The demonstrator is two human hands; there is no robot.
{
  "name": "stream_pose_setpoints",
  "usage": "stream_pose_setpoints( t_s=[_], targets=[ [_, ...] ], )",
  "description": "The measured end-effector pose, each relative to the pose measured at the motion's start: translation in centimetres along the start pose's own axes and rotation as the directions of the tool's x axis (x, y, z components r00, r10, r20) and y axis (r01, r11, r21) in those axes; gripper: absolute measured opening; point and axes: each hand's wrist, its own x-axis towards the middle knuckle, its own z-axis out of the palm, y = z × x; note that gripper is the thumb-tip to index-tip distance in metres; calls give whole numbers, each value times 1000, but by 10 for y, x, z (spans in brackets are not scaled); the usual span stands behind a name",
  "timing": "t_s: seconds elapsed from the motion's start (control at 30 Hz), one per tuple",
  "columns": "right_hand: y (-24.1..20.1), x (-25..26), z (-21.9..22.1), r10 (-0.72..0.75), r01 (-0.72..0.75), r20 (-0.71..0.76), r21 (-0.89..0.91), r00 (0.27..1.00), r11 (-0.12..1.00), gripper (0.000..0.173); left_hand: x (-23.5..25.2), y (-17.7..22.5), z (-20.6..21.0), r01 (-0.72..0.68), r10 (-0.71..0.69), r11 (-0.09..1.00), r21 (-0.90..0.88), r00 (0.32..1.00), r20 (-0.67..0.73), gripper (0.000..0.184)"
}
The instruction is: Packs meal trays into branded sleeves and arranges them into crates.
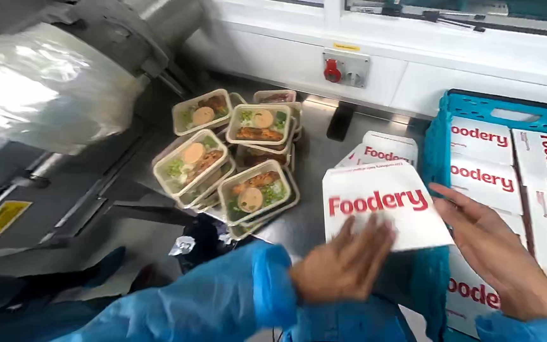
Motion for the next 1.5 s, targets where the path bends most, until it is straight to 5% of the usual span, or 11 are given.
stream_pose_setpoints(
  t_s=[0.1,0.23,0.57,0.7,0.8,0.93,1.0,1.13,1.3,1.4,1.5],
  targets=[
    [9,-8,58,-87,109,151,-141,985,984,48,-48,6,-37,230,-231,951,-204,973,21,56],
    [51,-30,143,-148,224,360,-179,921,958,25,-128,-46,-65,619,-624,658,-429,767,150,59],
    [45,-107,232,39,249,382,-672,923,698,32,-268,1,-36,421,-665,256,-870,730,158,20],
    [29,-113,231,381,109,596,-624,707,774,23,-271,-13,-21,296,-569,178,-938,809,148,20],
    [42,-106,241,491,-132,595,-543,636,829,21,-253,-20,-5,197,-481,374,-906,876,-8,28],
    [69,-112,223,278,-132,486,-312,828,941,17,-238,-4,-6,256,-275,742,-620,959,68,59],
    [83,-122,212,100,23,391,-298,915,954,20,-224,7,-18,324,-213,702,-635,945,247,81],
    [100,-138,201,-113,134,83,-309,990,941,16,-192,7,-22,430,-124,629,-648,878,462,37],
    [140,-131,149,-94,237,361,-378,928,895,35,-157,-6,18,260,26,785,-563,893,449,29],
    [143,-99,161,-35,81,165,-286,986,955,34,-109,-60,18,259,24,865,-430,834,551,36],
    [158,-60,186,138,-136,2,166,990,977,26,-78,-160,-6,460,-299,860,-221,805,512,51]
  ],
)
